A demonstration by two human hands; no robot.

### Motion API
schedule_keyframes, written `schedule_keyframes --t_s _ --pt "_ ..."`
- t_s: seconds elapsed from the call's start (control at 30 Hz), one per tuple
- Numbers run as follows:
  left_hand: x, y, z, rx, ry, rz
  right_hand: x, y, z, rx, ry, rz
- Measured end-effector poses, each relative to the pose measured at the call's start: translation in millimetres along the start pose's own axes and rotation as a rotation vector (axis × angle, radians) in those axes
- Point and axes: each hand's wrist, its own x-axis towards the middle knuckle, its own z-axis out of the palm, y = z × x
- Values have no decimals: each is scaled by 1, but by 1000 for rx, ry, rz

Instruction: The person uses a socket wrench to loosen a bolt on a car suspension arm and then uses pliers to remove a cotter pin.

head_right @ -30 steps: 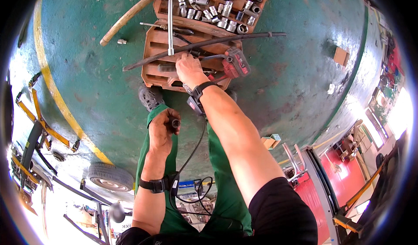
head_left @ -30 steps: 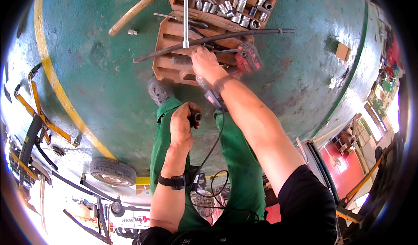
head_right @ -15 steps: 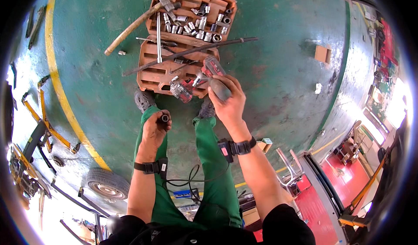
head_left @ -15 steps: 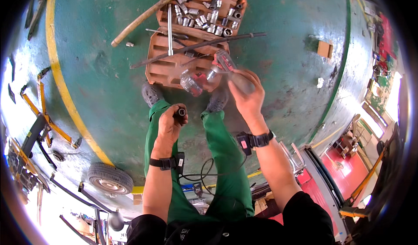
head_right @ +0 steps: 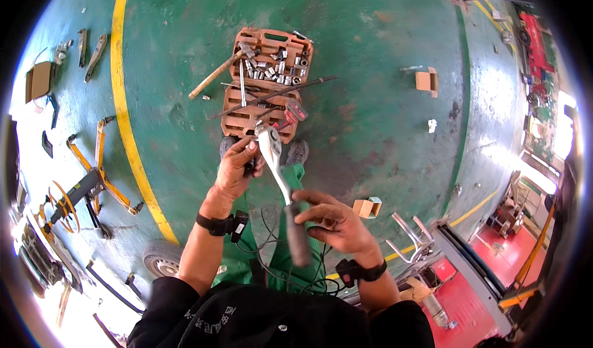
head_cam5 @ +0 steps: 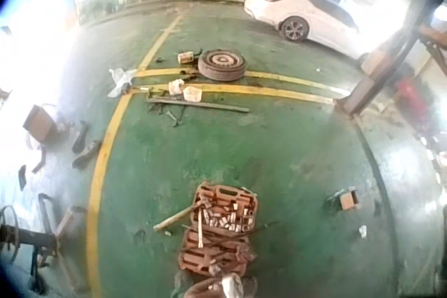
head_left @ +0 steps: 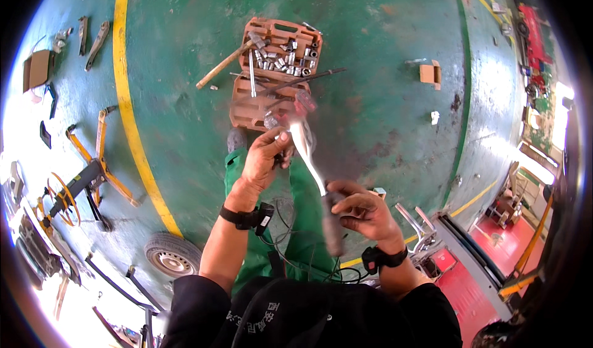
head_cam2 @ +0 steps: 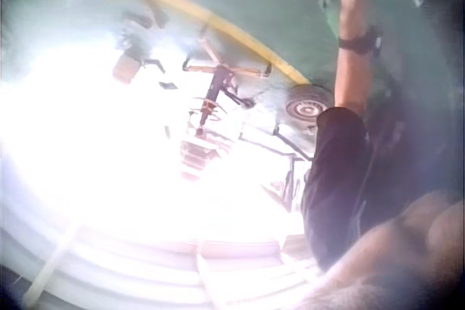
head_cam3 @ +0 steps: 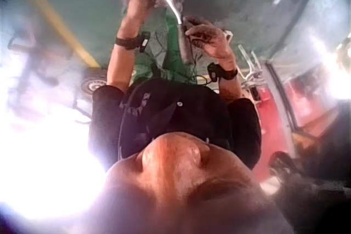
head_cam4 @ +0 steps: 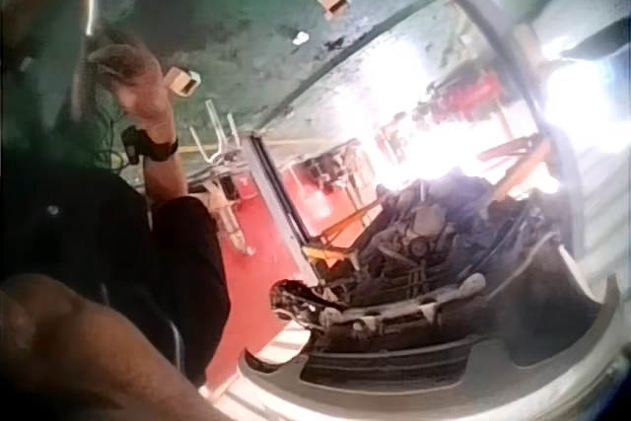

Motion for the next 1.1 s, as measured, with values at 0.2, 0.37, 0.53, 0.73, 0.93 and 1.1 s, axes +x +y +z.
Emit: schedule_keyframes --t_s 0.2,0.37,0.53,0.73,0.93,1.1 --pt "-57 41 58 634 -104 17 10 32 63 743 99 84" --pt "-87 66 59 1413 -113 535 29 48 113 257 489 28" --pt "-107 97 79 1382 -168 619 32 27 118 -194 535 -194" --pt "-116 103 101 561 -73 40 21 -31 117 6 197 -114" --pt "-108 90 67 244 119 -281 16 -10 131 488 249 57" --pt "-91 74 61 340 62 -318 0 -8 137 150 468 -52"
